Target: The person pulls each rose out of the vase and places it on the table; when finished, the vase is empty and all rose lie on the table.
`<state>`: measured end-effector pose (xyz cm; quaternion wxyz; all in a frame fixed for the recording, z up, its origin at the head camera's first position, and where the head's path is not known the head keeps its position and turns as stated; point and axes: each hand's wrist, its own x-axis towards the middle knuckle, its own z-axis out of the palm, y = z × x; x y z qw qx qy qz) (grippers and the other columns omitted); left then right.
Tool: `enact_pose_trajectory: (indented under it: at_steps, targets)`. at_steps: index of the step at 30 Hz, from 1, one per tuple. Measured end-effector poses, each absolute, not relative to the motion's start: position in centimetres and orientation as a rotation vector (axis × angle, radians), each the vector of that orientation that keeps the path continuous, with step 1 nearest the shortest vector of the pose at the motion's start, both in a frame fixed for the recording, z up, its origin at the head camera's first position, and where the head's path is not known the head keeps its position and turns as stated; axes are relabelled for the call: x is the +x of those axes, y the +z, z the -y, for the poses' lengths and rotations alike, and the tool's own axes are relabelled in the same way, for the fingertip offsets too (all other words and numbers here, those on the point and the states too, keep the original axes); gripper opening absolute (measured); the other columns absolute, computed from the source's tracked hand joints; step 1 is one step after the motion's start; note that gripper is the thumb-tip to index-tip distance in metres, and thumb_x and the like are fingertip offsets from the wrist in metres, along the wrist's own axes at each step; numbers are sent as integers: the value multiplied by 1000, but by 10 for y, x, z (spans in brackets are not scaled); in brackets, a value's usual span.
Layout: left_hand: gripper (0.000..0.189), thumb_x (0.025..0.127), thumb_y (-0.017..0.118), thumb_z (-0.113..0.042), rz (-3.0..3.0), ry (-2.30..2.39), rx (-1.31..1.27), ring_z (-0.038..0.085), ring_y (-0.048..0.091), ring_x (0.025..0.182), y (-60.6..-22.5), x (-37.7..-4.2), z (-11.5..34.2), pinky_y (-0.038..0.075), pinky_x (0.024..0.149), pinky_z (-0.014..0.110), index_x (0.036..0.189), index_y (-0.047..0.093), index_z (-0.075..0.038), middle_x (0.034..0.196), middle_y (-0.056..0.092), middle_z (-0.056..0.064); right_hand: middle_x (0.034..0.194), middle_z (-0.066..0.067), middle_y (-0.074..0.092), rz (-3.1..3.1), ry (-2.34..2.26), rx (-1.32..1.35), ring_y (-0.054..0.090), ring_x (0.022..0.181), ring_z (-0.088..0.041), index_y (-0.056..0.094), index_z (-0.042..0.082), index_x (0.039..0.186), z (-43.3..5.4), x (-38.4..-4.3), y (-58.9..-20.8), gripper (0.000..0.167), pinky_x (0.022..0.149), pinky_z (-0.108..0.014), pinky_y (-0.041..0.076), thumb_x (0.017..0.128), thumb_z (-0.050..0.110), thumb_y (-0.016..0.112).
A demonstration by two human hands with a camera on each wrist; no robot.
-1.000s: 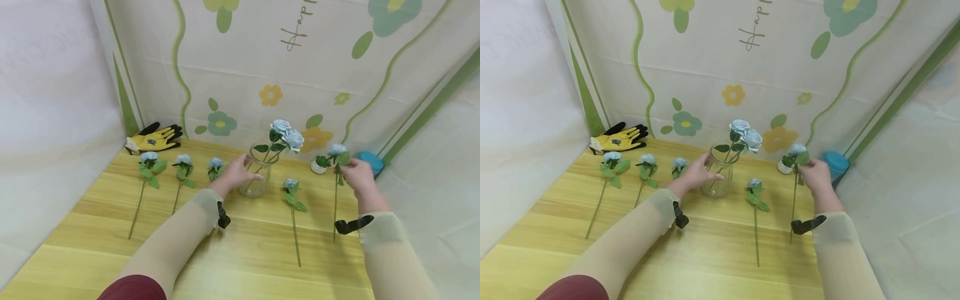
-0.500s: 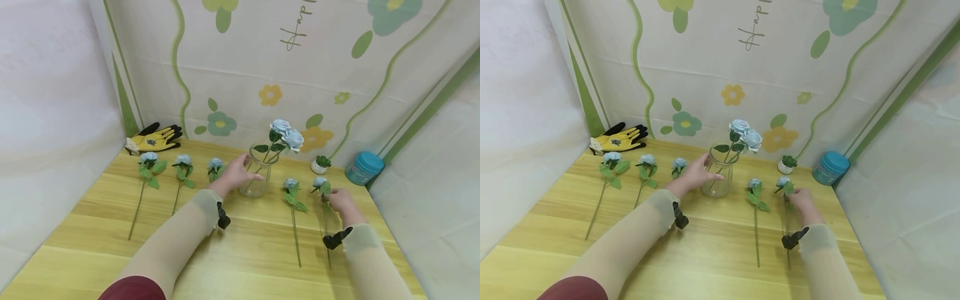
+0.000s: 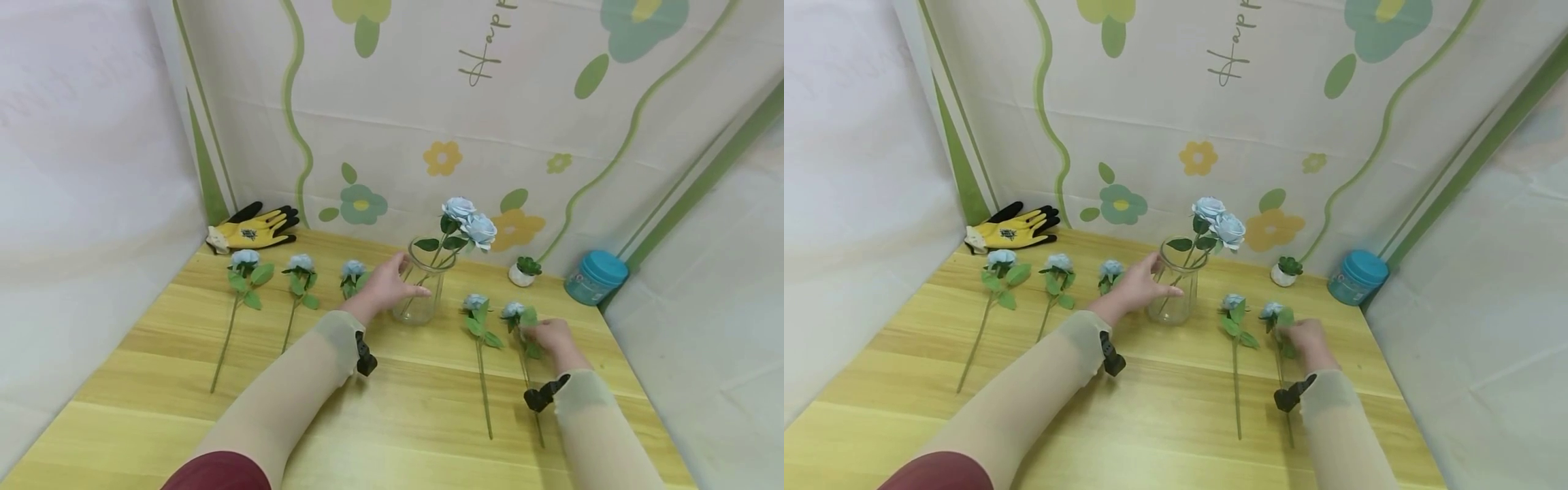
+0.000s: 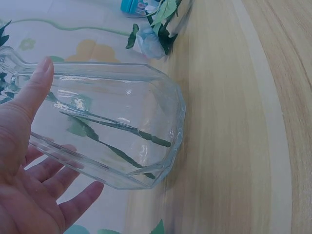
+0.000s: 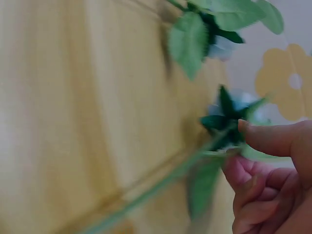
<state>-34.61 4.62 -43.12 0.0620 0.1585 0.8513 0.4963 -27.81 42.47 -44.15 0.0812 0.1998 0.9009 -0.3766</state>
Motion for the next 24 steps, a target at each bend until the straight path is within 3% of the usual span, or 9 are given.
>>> enact_pose_trajectory:
  at_steps: [4,7,12,17,24]
  targets:
    - [97,67,82,-60,-2567,1498,475,30,45,133,-432,-347,-46,42,104,44,143,42,-15,148,46,10,107,-22,64,-2737,-1109,600,55,86,-30,60,-11,123,-430,-281,-418,59,74,-45,49,95,41,65]
    - [97,67,82,-61,-2567,1494,476,30,45,133,-432,-347,-46,43,103,45,143,42,-16,148,46,10,107,-17,59,-2760,-1177,595,50,76,-23,58,-6,127,-430,-287,-395,59,68,-41,47,95,43,64]
    - [97,67,82,-61,-2572,1485,485,29,45,133,-432,-347,-46,43,104,44,142,42,-15,148,47,10,110,-5,50,-2771,-1390,498,45,70,-14,58,2,127,-397,-289,-351,52,64,-31,44,95,43,65]
    - [97,67,83,-60,-2579,1488,489,29,45,133,-433,-348,-47,43,104,44,142,42,-15,148,47,10,105,1,53,-2763,-1521,318,47,69,-11,60,0,124,-345,-286,-322,49,63,-25,44,94,38,68]
    - [99,66,82,-61,-2559,1510,477,30,44,134,-433,-347,-45,42,104,45,144,41,-16,149,45,11,94,4,61,-2526,-1877,186,43,56,-7,69,4,113,-292,-295,-336,26,49,-19,35,93,20,72]
